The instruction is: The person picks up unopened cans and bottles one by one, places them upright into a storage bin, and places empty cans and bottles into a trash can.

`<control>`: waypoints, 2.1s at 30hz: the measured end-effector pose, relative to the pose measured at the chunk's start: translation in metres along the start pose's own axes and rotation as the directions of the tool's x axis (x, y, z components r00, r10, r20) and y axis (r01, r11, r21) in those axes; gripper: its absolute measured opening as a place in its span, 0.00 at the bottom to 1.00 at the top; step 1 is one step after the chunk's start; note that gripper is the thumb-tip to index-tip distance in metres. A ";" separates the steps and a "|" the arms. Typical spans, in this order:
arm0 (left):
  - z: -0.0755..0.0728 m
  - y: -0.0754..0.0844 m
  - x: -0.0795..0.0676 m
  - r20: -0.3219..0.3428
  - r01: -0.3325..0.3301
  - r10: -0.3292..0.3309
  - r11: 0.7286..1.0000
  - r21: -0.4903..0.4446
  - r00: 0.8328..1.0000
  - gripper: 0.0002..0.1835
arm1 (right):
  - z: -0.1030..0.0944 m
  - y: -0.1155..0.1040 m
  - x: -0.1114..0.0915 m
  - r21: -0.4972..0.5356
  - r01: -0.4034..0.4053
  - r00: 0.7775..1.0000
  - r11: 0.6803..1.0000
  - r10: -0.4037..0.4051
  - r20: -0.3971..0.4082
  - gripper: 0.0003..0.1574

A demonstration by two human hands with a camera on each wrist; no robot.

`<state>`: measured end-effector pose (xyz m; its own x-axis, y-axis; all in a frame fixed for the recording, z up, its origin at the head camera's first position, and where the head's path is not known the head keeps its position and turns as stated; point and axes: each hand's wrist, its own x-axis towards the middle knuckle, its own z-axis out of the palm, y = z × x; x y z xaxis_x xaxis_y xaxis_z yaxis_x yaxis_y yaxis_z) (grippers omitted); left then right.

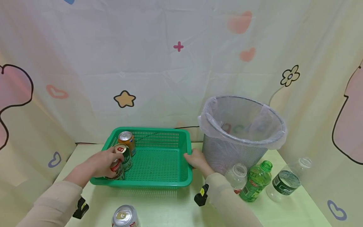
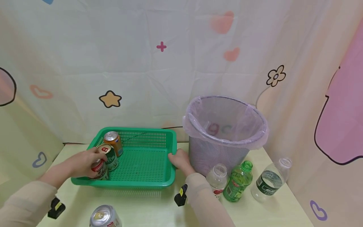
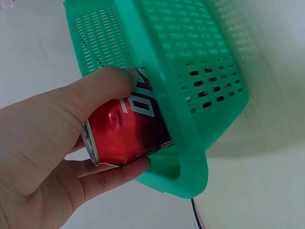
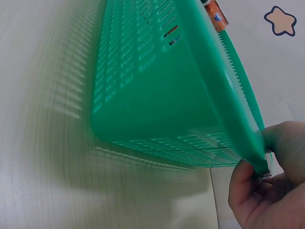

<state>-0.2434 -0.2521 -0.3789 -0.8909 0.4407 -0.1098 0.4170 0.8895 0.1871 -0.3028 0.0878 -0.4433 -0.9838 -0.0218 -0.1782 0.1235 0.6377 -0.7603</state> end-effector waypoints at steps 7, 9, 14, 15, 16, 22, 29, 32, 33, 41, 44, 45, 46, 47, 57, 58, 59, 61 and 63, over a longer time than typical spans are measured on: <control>0.006 -0.001 0.001 -0.033 -0.004 0.004 1.000 0.002 0.999 0.23 | 0.000 0.000 0.000 -0.011 0.005 1.000 1.000 -0.005 -0.011 0.15; 0.007 -0.002 0.000 -0.041 -0.006 0.007 1.000 0.002 0.999 0.23 | 0.000 0.000 -0.001 -0.015 0.005 1.000 1.000 -0.005 -0.013 0.15; 0.010 -0.001 0.000 -0.064 -0.021 0.021 1.000 0.001 0.998 0.22 | 0.000 0.000 -0.001 -0.021 0.005 1.000 1.000 -0.005 -0.017 0.15; 0.011 -0.001 0.000 -0.067 -0.023 0.023 1.000 0.000 0.997 0.22 | 0.000 0.000 -0.001 -0.023 0.006 1.000 1.000 -0.006 -0.017 0.15; 0.011 -0.001 0.000 -0.069 -0.023 0.023 1.000 0.000 0.997 0.22 | 0.001 0.000 -0.001 -0.023 0.006 1.000 1.000 -0.007 -0.017 0.15; 0.015 0.000 0.000 -0.073 -0.005 0.005 1.000 0.000 0.997 0.23 | 0.001 0.000 0.000 -0.026 0.012 1.000 1.000 -0.013 -0.020 0.15; 0.020 -0.001 0.000 -0.102 -0.002 0.002 1.000 0.005 0.995 0.24 | 0.001 0.000 -0.001 -0.028 0.010 1.000 1.000 -0.011 -0.018 0.15; 0.022 -0.001 0.000 -0.109 -0.003 0.004 1.000 0.016 0.994 0.24 | 0.001 0.000 0.000 -0.027 0.007 1.000 1.000 -0.007 -0.017 0.15; 0.023 -0.001 0.000 -0.111 0.000 0.002 1.000 0.017 0.994 0.24 | 0.001 0.001 0.000 -0.027 0.005 1.000 1.000 -0.006 -0.016 0.15; 0.024 0.001 -0.001 -0.100 0.038 -0.037 0.999 0.011 0.994 0.27 | 0.001 0.001 0.000 -0.023 -0.002 1.000 1.000 0.002 -0.010 0.16; 0.023 0.001 -0.001 -0.089 0.050 -0.049 0.999 0.012 0.995 0.28 | 0.001 0.001 -0.001 -0.020 -0.002 1.000 1.000 0.002 -0.009 0.16; 0.023 0.001 -0.001 -0.086 0.054 -0.052 0.998 0.014 0.995 0.28 | 0.001 0.001 -0.001 -0.020 0.000 1.000 1.000 0.000 -0.009 0.15; 0.023 0.001 -0.001 -0.083 0.057 -0.055 0.998 0.016 0.995 0.29 | 0.001 0.001 -0.001 -0.020 0.000 1.000 1.000 -0.001 -0.008 0.15; 0.023 0.002 -0.001 -0.082 0.058 -0.056 0.998 0.016 0.995 0.29 | 0.001 0.001 -0.001 -0.018 0.000 1.000 1.000 -0.001 -0.008 0.15; 0.020 0.003 -0.003 -0.076 0.071 -0.070 0.997 0.014 0.995 0.28 | 0.001 0.001 -0.001 -0.009 -0.002 1.000 1.000 0.002 -0.006 0.15; 0.020 0.003 -0.003 -0.075 0.075 -0.074 0.997 0.014 0.994 0.28 | 0.001 0.001 -0.001 -0.007 -0.002 1.000 1.000 0.002 -0.006 0.15; 0.019 0.003 -0.003 -0.073 0.079 -0.078 0.997 0.011 0.994 0.28 | 0.001 0.000 -0.001 -0.005 0.001 1.000 1.000 -0.001 -0.007 0.15; 0.018 0.004 -0.004 -0.069 0.086 -0.086 0.996 0.004 0.994 0.27 | 0.002 0.000 -0.001 0.001 0.000 1.000 1.000 0.000 -0.007 0.15; 0.016 0.004 -0.004 -0.068 0.087 -0.086 0.996 0.001 0.994 0.27 | 0.002 0.000 -0.001 0.000 0.002 1.000 1.000 -0.002 -0.007 0.15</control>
<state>-0.2350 -0.2486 -0.3933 -0.9337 0.3531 -0.0588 0.3385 0.9244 0.1759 -0.3012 0.0865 -0.4440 -0.9850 -0.0175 -0.1718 0.1214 0.6375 -0.7609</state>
